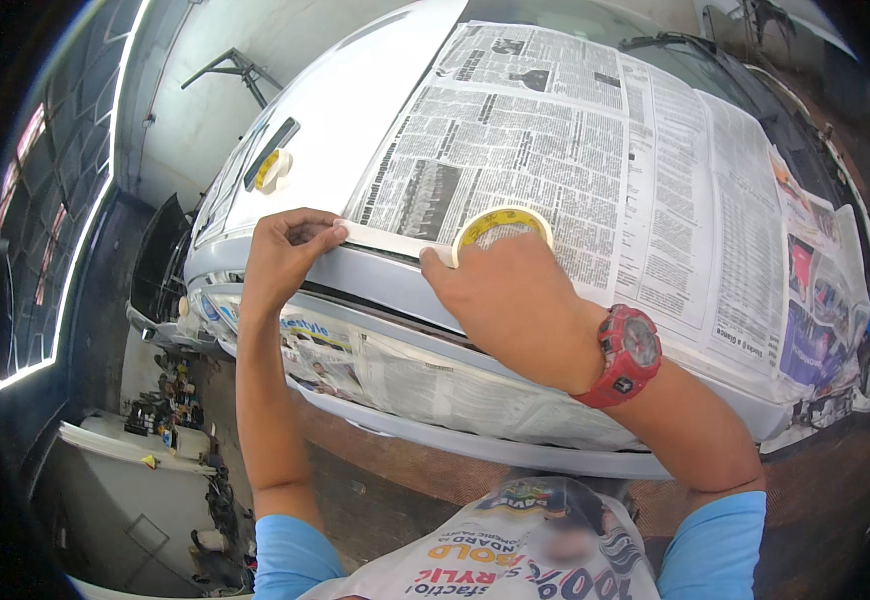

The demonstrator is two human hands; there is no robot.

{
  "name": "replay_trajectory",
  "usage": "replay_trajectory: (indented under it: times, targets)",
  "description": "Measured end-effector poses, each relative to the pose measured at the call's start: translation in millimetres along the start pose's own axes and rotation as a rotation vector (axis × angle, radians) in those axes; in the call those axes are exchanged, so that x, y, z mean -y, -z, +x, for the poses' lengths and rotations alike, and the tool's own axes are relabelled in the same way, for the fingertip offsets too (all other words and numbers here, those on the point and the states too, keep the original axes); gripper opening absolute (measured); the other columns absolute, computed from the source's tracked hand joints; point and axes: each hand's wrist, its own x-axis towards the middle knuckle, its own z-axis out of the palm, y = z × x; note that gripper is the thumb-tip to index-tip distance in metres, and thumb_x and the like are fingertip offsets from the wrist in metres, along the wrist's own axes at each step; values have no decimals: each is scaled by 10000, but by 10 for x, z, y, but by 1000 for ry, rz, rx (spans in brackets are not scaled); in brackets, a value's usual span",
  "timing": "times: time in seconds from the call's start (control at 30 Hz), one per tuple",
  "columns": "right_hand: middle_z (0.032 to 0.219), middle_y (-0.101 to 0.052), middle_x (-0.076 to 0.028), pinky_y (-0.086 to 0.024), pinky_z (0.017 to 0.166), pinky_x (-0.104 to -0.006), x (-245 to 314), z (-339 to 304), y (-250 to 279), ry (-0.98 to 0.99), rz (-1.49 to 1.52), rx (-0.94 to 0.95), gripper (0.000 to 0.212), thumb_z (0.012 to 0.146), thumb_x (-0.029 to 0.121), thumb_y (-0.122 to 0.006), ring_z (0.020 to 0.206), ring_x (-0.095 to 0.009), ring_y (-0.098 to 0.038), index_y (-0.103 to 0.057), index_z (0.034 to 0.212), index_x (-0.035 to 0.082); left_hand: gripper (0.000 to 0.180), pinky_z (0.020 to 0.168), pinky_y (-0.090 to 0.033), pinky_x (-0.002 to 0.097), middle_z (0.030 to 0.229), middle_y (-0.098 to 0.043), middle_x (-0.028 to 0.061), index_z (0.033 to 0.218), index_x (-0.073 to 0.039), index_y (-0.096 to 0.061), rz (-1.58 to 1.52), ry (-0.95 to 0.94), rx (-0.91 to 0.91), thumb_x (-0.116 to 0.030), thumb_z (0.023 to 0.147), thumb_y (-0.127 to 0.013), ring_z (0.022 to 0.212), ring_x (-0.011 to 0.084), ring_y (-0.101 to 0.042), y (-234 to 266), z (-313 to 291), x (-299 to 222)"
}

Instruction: The person covers the front of a white car with newspaper sheets and secures them using masking tape. The person places sheets over the hood and bumper, smooths them, and applies tape along edges and seams to hold the paper in place.

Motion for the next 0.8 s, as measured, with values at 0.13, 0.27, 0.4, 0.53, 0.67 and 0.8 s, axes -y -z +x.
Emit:
replay_trajectory:
  times: [0.13,0.27,0.4,0.53,0.67,0.8]
  targets:
    - [820,-729,-120,-560,602,-430,59,67,-29,-5,-36,92,518,933,66,-711,694,-296,-753,-685,1449,40,175,704,-509,280,823,-795,49,1029,-17,-871,110,-44,9,-141,909,-904,745,98,-661,97,50,90]
    - [817,-735,-128,-545,602,-437,63,107,-3,-29,21,135,513,937,58,-707,684,-298,-745,-685,1449,29,161,719,-528,298,830,-800,47,1003,-19,-874,159,-66,107,-144,904,-898,763,113,-669,196,126,122]
    - [830,-737,-132,-531,594,-438,54,110,28,-16,62,155,502,941,67,-707,672,-299,-736,-691,1440,24,155,730,-542,301,815,-798,52,976,-13,-871,256,-85,195,-150,904,-892,758,119,-672,255,191,-11]
    - [677,-718,-147,-551,555,-432,50,123,40,30,76,39,257,881,53,-733,603,-306,-748,-727,1102,-78,128,737,-561,316,791,-793,61,957,-15,-871,334,-82,279,-126,896,-888,740,133,-681,282,284,-125]
    - [725,-726,-147,-543,561,-429,62,154,39,5,75,113,299,900,59,-718,623,-298,-748,-712,1180,-48,136,756,-552,315,828,-814,76,948,-18,-867,427,-103,346,-143,904,-897,744,148,-698,300,354,-219]
    - [835,-742,-134,-526,586,-436,81,195,78,-46,65,254,487,941,83,-699,675,-288,-740,-702,1421,3,112,783,-585,339,841,-824,106,945,-16,-865,510,-116,386,-97,877,-902,770,191,-752,270,407,-321]
